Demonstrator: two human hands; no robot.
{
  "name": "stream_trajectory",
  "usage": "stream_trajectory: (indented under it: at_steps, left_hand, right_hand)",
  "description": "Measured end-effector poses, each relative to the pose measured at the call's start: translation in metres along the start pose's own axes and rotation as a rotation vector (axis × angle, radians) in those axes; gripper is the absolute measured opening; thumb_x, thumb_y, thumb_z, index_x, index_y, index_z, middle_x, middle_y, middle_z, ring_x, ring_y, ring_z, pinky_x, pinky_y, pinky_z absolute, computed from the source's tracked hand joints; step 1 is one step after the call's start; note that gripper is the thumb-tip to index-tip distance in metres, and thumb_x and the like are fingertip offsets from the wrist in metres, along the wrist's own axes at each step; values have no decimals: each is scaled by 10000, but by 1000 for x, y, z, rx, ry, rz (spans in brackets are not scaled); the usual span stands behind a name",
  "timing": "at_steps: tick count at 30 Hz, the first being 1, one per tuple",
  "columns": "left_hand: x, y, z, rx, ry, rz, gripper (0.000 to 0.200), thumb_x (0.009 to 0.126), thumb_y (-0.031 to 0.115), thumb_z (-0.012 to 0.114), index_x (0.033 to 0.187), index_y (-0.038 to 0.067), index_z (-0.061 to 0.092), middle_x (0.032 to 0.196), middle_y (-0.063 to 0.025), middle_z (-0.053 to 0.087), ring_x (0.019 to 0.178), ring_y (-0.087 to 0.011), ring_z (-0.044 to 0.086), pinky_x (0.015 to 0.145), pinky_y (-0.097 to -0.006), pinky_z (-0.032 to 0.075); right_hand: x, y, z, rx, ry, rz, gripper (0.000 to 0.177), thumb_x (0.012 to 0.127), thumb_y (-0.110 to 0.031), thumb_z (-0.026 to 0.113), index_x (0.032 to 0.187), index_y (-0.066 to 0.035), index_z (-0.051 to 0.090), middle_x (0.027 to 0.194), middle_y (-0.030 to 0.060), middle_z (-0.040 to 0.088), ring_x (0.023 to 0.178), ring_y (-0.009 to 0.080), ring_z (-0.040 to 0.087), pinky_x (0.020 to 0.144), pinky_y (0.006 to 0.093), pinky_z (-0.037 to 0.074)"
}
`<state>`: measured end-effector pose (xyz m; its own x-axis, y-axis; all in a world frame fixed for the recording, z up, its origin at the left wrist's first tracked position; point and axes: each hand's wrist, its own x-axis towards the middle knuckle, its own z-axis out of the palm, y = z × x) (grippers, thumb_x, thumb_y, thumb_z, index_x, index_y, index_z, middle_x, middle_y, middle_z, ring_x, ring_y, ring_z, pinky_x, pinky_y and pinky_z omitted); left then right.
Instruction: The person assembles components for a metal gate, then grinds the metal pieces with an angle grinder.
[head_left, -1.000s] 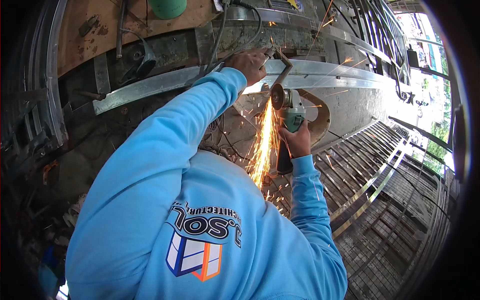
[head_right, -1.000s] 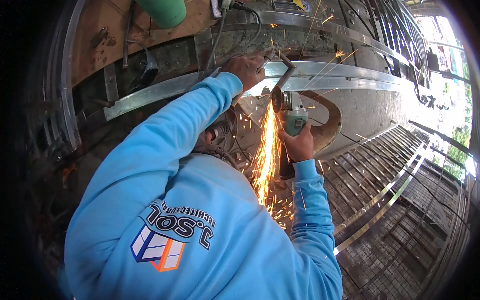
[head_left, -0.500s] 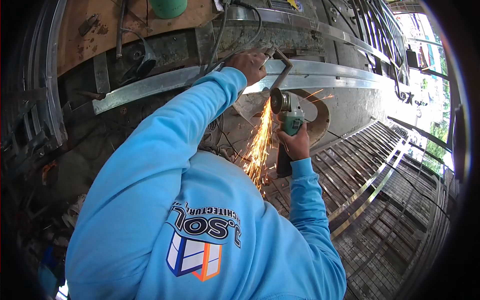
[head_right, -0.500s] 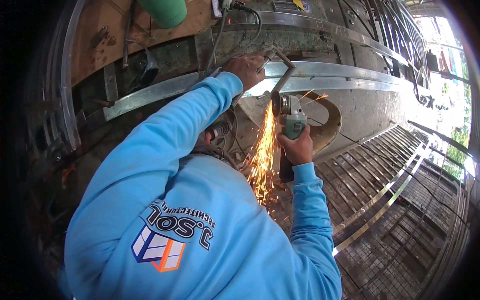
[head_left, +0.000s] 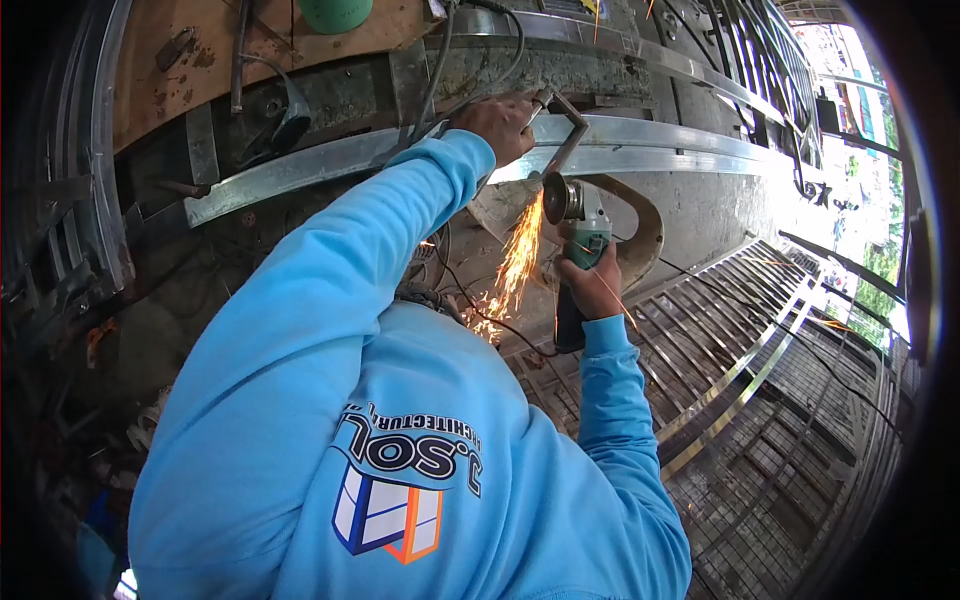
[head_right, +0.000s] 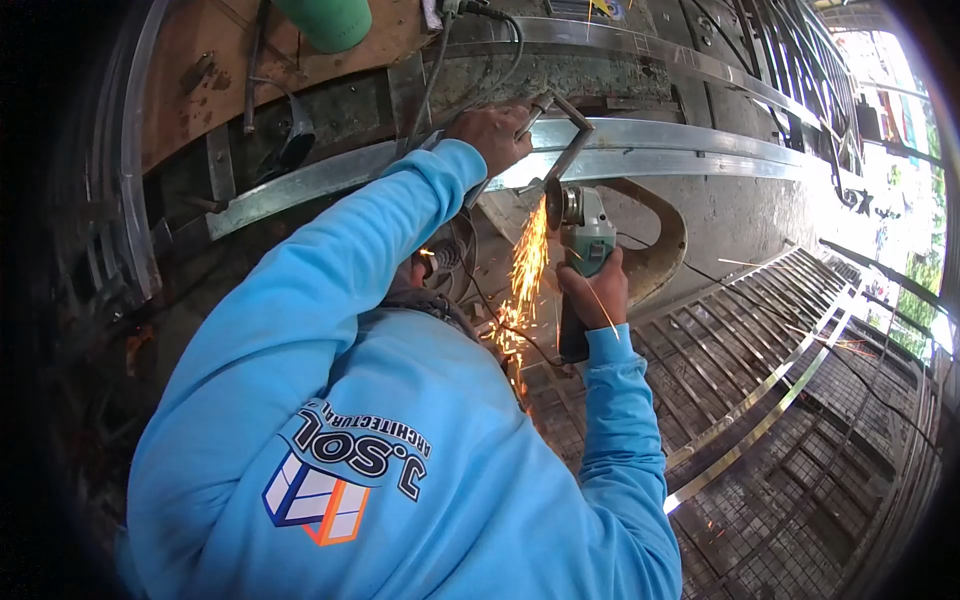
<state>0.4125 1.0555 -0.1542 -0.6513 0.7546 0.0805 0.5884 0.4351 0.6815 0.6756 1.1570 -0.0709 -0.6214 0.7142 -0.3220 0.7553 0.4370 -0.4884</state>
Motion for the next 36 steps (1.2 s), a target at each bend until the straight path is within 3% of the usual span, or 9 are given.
stream_trajectory:
  at_steps: [7, 13, 16, 28, 36]
  left_hand:
    - [0, 8, -12, 42, -111, -61, 335, 868, 325, 631, 1086, 71, 638, 1049, -207, 706, 978, -403, 683, 902, -487, 551]
    - [-1, 4, -6, 22, -34, -9, 295, 860, 320, 639, 1027, 78, 652, 973, -196, 719, 945, -392, 684, 872, -491, 544]
    - [-1, 3, -4, 26, -26, 7, 297, 857, 320, 639, 1033, 81, 653, 992, -185, 719, 960, -387, 681, 883, -486, 539]
    - [-5, 8, -6, 53, -20, 16, 315, 861, 307, 635, 1093, 96, 664, 1110, -153, 703, 1049, -357, 665, 916, -497, 517]
    - [-6, 10, -8, 57, -26, 20, 316, 867, 321, 626, 1094, 105, 663, 1104, -167, 702, 1045, -358, 666, 920, -503, 512]
  right_hand:
    - [8, 5, 1, 83, -8, -109, 711, 682, -371, 821, 1135, 66, 490, 942, 272, 693, 871, 434, 694, 777, 469, 544]
    - [4, -5, -2, -11, -13, -36, 743, 684, -385, 814, 1165, 76, 484, 952, 271, 691, 889, 435, 693, 795, 474, 543]
    - [3, 5, 1, -2, 2, -80, 727, 682, -376, 812, 1153, 73, 487, 958, 274, 689, 890, 435, 692, 796, 473, 543]
    - [-15, 7, 2, -67, -42, 67, 682, 664, -345, 828, 1113, 42, 491, 948, 279, 684, 892, 454, 684, 796, 478, 539]
    - [-6, -2, -1, 9, -28, 46, 708, 671, -352, 828, 1144, 52, 490, 974, 282, 683, 919, 441, 685, 816, 483, 534]
